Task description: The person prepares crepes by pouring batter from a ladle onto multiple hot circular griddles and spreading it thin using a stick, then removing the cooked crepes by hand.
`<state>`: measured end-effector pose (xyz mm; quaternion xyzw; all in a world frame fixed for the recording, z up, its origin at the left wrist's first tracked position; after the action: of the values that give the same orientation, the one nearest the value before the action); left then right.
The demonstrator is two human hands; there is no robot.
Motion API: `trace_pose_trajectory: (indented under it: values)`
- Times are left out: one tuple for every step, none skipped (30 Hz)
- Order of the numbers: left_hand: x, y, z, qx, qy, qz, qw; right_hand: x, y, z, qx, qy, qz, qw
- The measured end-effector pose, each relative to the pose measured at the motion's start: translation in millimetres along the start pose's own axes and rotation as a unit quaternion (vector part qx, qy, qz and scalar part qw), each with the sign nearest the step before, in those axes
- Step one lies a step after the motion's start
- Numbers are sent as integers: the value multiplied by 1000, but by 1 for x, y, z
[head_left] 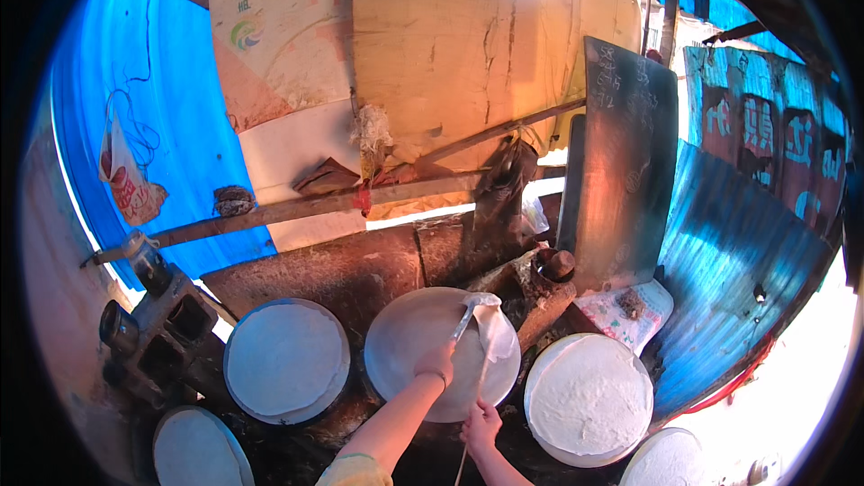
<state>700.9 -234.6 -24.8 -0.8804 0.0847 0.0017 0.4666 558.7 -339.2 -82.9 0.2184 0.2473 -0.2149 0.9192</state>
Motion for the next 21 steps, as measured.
trace_pose_trajectory:
  values:
    - [1, -3, 5, 0, -7, 4, 1000, -3, 13, 4, 0, 10, 18, 1000]
    - [1, -5, 12, 0, -14, 9, 1000, -2, 15, 12, -2, 10, 17, 1000]
    - [-2, -11, 26, 4, -22, 11, 1000, 0, 14, 19, 1, 15, 22, 1000]
    - [-1, -19, 34, -2, -24, 5, 1000, 3, 14, 29, -4, 8, 28, 1000]
    - [0, -28, 42, -9, -27, -1, 1000, 3, 16, 29, 21, -18, 12, 1000]
    - [0, -31, 37, -20, -20, -6, 1000, 15, 11, 19, 0, -45, -3, 999]
    - [-1, -33, 30, -31, -11, -7, 999, 37, 5, -2, -20, -73, -22, 997]
    - [-2, -36, 30, -36, -8, -10, 999, 50, 7, -16, -37, -94, -35, 994]
    - [-1, -40, 40, -51, -19, -18, 998, 37, 29, -10, -60, -75, -12, 995]
    - [1, -38, 51, -65, -29, -20, 997, 29, 38, 2, -74, -60, 5, 995]
    - [3, -37, 62, -77, -38, -22, 996, 25, 43, 17, -85, -43, 22, 995]
    - [3, -40, 72, -79, -15, -55, 995, 23, 45, 28, -91, -28, 39, 995]
    - [0, -45, 84, -77, 8, -89, 993, 21, 45, 37, -78, -40, 12, 996]
    - [-3, -50, 97, -74, 30, -124, 989, 23, 44, 40, -67, -45, -11, 997]
    - [-3, -46, 110, -109, 15, -116, 987, 31, 44, 29, -65, -43, -21, 997]
    - [-3, -41, 115, -150, 1, -107, 983, 39, 41, 23, -68, -44, -33, 996]
    - [-1, -36, 119, -198, -24, -93, 976, 44, 47, 13, -99, -57, -29, 993]
    - [-2, -32, 115, -246, -47, -76, 965, 43, 60, 3, -133, -74, -27, 988]
    - [-14, -37, 101, -299, -81, -51, 949, 45, 66, 1, -168, -89, -24, 982]
    - [-22, -38, 89, -351, -113, -24, 929, 51, 57, 13, -195, -86, -5, 977]
    - [-29, -41, 91, -375, -123, -27, 918, 57, 52, 26, -218, -79, 25, 973]
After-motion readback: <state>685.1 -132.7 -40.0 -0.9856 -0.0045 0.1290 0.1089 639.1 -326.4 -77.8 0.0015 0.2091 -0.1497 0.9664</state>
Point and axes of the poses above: each hand's wrist, its own x-axis towards the middle knuckle, its own y-axis out of the palm, z = x × y, the point moved 3 cm from there along x, towards the middle knuckle, and after that the axes turned 4 degrees about y, right-handed, at the moved point
